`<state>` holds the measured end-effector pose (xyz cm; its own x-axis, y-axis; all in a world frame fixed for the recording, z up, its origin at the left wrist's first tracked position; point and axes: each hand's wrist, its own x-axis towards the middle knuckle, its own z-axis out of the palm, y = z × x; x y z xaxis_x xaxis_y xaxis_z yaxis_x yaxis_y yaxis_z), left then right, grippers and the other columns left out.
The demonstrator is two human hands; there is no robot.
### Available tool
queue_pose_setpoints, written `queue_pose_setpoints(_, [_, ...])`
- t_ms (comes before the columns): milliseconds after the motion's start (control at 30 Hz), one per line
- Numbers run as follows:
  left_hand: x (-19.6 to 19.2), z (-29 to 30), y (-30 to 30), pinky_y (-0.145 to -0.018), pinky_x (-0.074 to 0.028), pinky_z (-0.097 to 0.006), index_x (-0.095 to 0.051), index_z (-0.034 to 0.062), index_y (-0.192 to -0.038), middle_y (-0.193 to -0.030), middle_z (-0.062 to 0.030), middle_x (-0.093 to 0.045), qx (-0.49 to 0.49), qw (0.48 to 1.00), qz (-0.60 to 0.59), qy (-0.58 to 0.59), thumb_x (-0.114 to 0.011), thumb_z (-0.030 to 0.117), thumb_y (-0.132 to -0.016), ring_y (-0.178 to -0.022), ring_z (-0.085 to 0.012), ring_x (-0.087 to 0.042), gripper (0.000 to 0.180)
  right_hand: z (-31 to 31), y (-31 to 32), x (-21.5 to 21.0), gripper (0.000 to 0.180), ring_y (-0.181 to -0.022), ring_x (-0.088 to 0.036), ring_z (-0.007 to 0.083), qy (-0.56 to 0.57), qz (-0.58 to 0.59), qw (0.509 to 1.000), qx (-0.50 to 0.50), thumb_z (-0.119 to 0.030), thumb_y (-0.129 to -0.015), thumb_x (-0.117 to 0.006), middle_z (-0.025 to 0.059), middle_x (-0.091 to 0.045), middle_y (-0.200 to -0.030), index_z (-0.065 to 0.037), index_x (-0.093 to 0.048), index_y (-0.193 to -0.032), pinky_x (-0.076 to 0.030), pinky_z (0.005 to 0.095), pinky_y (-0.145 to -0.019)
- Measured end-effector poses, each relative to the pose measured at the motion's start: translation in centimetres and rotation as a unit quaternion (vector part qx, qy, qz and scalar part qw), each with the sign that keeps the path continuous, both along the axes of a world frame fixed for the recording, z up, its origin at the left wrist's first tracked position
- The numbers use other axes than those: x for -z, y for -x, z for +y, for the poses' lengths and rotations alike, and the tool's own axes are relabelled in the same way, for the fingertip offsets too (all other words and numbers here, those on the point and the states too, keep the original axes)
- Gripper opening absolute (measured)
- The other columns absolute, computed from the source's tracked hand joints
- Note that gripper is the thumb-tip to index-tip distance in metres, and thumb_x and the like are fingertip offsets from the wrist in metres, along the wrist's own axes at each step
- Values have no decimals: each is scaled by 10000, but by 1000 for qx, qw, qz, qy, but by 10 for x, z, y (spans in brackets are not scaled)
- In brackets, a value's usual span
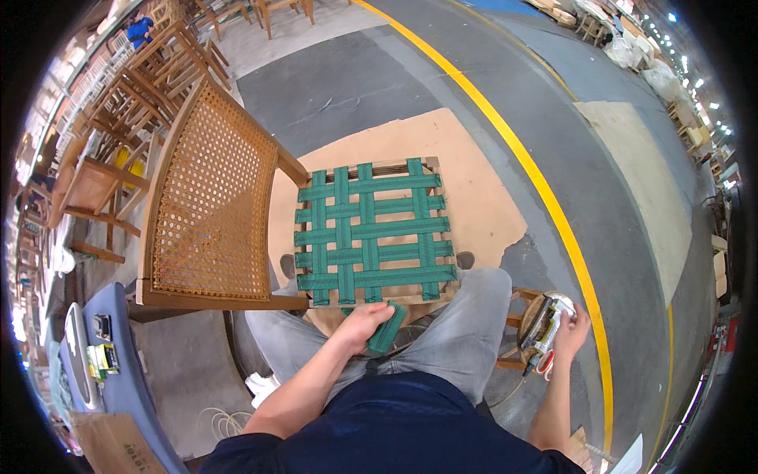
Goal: The person weaves green straps into a wooden chair frame to create a seat. They use a staple gun to secure the straps and scissors to trim excess material.
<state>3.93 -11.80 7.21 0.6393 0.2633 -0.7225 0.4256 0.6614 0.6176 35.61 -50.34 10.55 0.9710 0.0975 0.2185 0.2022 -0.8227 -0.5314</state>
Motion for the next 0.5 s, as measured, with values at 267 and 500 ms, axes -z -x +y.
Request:
queue_pose_setpoints(267, [55,50,-101,-883,-613,-556,-649,34,-1230,-1102,-124,-730,-245,947,113,176,-536,235,-1116,-970,-322,-722,257,172,17,4,369,-1015,-629,163,-218,33,957,-190,-89,-942,-749,90,-606,-1290,-92,-695,-1307,-553,287,-793])
queue_pose_setpoints(500, [68,52,-119,-987,-593,-535,-620,-26,-1126,-1056,-173,-724,-217,912,-6,347,-496,235,-1104,-1069,-352,-721,290,288,56,23,298,-926,-693,225,-181,183,917,-306,-132,-937,-748,139,-680,-1082,-62,-724,-1225,-583,343,-778])
